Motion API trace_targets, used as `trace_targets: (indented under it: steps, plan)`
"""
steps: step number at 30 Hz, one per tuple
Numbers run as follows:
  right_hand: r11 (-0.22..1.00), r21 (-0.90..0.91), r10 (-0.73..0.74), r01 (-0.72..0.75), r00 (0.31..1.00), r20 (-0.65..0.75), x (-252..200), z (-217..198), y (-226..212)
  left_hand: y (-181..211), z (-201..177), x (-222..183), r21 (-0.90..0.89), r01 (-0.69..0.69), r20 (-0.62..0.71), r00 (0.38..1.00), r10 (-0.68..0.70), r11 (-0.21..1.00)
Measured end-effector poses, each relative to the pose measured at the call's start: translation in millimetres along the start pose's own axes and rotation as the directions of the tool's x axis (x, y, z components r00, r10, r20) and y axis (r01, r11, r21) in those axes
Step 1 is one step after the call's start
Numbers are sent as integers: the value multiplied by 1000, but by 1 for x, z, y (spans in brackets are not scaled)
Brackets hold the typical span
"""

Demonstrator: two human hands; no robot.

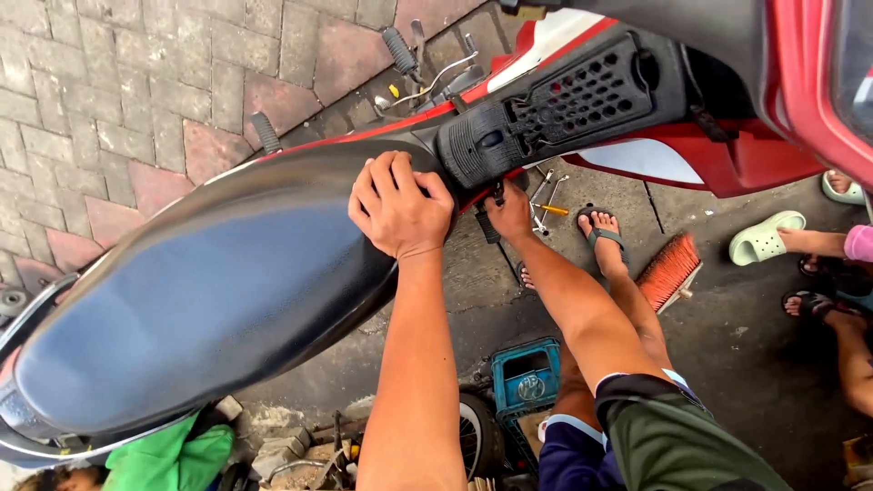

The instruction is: Repairing a motorcycle by removing fairing screws and working on internal components under the seat using a screwdriver and wrench.

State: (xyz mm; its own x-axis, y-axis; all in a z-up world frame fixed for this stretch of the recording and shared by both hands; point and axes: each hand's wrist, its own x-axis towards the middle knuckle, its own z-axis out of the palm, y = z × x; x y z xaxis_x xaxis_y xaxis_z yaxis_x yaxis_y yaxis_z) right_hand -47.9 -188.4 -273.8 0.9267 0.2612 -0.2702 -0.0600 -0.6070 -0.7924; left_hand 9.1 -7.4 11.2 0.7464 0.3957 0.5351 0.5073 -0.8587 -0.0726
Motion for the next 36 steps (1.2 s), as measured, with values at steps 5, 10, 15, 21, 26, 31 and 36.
trace_targets:
  steps: [5, 10, 15, 21, 26, 31, 36]
  plan:
    - [997, -62, -32, 40, 992, 126, -4, -15, -14, 0, -3, -3, 15, 6, 23, 1000, -7, 1000]
    - [971, -231, -9, 65, 972, 235, -1, -42, -37, -1, 1, -5, 16, 16, 22, 1000, -17, 1000]
    - [991, -34, -128, 126, 987, -96, 1, -88, -61, 1, 0, -2, 5, 15, 17, 1000, -15, 1000]
    - [851, 502, 147, 155, 846, -512, 51, -165, -107, 1, 0, -2, 7, 12, 19, 1000, -13, 1000]
    - [875, 443, 70, 195, 854, -515, 74, -159, -134, 0, 1, -3, 3, 14, 39, 999, -14, 1000]
    - [931, 107, -226, 348, 783, -579, 104, -150, -200, 1, -1, -6, -11, 27, 41, 999, -26, 1000]
    - [986, 139, -6, 92, 854, -520, 186, -142, -234, 6, -22, 19, -23, 57, 96, 994, -54, 998]
